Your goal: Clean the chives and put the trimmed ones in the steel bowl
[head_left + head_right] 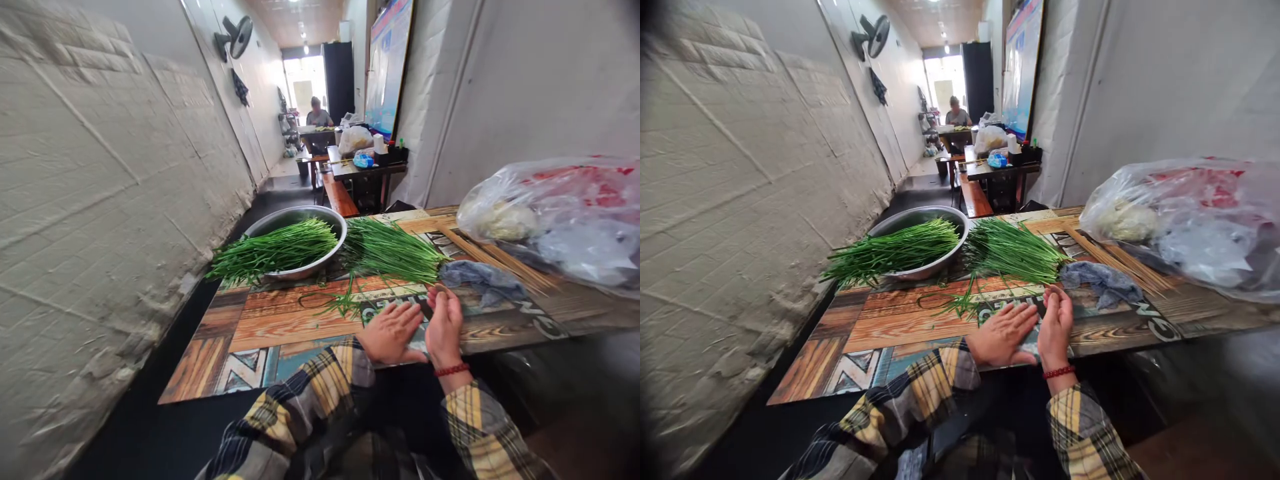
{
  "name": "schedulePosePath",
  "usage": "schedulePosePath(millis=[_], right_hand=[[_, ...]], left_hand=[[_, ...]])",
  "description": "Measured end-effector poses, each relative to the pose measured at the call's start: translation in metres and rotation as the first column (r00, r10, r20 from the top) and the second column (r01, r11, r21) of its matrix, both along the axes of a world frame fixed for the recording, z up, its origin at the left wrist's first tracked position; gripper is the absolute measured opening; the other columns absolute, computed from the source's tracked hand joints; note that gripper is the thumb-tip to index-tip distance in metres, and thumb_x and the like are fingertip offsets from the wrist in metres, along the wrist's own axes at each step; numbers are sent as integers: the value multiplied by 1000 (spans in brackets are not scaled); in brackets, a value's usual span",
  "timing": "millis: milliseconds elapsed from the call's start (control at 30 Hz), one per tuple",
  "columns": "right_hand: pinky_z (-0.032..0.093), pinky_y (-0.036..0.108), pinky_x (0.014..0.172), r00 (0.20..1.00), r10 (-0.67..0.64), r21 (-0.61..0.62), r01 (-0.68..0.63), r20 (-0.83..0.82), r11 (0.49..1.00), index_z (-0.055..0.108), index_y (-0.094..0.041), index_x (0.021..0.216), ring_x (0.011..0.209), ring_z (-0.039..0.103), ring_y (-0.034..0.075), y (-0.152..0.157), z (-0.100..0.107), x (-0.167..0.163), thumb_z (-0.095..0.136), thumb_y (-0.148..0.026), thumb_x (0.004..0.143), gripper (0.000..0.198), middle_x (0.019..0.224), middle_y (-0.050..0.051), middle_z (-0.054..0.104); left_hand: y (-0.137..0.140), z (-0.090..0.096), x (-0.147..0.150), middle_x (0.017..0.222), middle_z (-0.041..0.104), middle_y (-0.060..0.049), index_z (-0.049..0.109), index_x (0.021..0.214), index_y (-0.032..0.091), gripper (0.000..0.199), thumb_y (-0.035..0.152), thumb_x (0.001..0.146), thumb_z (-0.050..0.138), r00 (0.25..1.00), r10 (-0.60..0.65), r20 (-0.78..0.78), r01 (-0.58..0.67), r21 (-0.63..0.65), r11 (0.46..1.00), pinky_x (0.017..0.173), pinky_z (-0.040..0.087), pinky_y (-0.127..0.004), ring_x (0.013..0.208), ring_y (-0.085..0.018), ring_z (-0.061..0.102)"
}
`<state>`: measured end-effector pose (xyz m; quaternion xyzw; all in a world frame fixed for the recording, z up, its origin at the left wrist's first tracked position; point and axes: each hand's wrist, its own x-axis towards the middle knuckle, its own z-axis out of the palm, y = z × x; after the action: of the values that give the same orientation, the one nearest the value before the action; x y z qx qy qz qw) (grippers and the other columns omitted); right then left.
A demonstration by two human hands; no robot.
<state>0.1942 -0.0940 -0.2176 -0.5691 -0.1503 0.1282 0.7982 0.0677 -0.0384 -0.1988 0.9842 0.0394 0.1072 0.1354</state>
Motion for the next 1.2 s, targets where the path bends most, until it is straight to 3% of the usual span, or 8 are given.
schedulePosePath(millis=[233, 400, 600, 667, 767, 967, 1100, 1200], right_hand=[[45, 38, 94, 999, 43, -12, -43, 33, 999, 57, -19, 106, 99, 60, 19, 2, -3, 2, 51, -47, 85, 36, 107, 9, 63], [44, 36, 94, 996, 87, 10, -87, 8, 996, 58, -20, 107, 96, 60, 17, 1, -6, 1, 55, -49, 84, 37, 103, 5, 63], [47, 36, 87, 994, 89, -27, -87, 63, 996, 59, -18, 105, 90, 61, 18, 2, -7, 3, 49, -48, 88, 36, 98, 7, 64], [48, 36, 84, 977, 140, -115, -122, 162, 986, 60, -19, 103, 89, 61, 19, 5, -7, 4, 44, -46, 90, 34, 98, 8, 65], [46, 39, 87, 853, 291, -336, -147, 433, 930, 63, -20, 99, 93, 60, 22, 10, -6, 5, 43, -37, 92, 28, 98, 8, 66], [44, 40, 90, 499, 514, -585, -16, 698, 811, 64, -21, 101, 101, 57, 23, 14, 3, -7, 46, -25, 91, 21, 102, 8, 65], [44, 38, 91, 318, 613, -614, -110, 723, 782, 63, -21, 104, 103, 57, 21, 13, 12, -16, 51, -24, 91, 19, 107, 7, 65], [45, 38, 91, 305, 606, -598, -129, 735, 791, 63, -22, 104, 102, 57, 20, 12, 13, -16, 50, -23, 91, 18, 106, 6, 65]], left_hand=[[67, 6, -70, 155, 24, -17, 30, 145, 13, 71, 56, 90, 41, 915, 379, -135, -365, 120, 923, 116, 19, -47, 144, -28, 22], [87, 26, -102, 139, 49, -18, 50, 128, 11, 41, 29, 93, 43, 766, 638, -85, -618, 178, 766, 110, 31, -48, 132, -29, 42], [58, 47, -37, 108, 67, -12, 64, 108, 16, 27, 23, 93, 43, 896, 401, 189, -377, -151, 914, 92, 48, -36, 103, -22, 61], [50, 46, -10, 105, 69, -11, 66, 104, 16, 26, 25, 92, 45, 912, 340, 231, -269, -290, 918, 90, 48, -35, 99, -22, 62], [51, 38, 17, 94, 72, -9, 70, 93, 16, 25, 27, 90, 48, 885, 389, 255, -195, -556, 808, 83, 49, -31, 89, -19, 64], [80, 22, 19, 71, 64, -2, 66, 91, 12, 26, 34, 83, 54, 726, 663, 181, -129, -912, 389, 55, 45, -22, 58, -11, 57], [85, 15, 15, 66, 59, 1, 64, 95, 13, 29, 37, 82, 56, 682, 711, 170, -78, -950, 302, 48, 38, -19, 51, -7, 50], [82, 10, 13, 63, 55, 3, 64, 93, 13, 26, 35, 80, 56, 716, 682, 151, -76, -953, 292, 46, 35, -18, 47, -6, 46]])
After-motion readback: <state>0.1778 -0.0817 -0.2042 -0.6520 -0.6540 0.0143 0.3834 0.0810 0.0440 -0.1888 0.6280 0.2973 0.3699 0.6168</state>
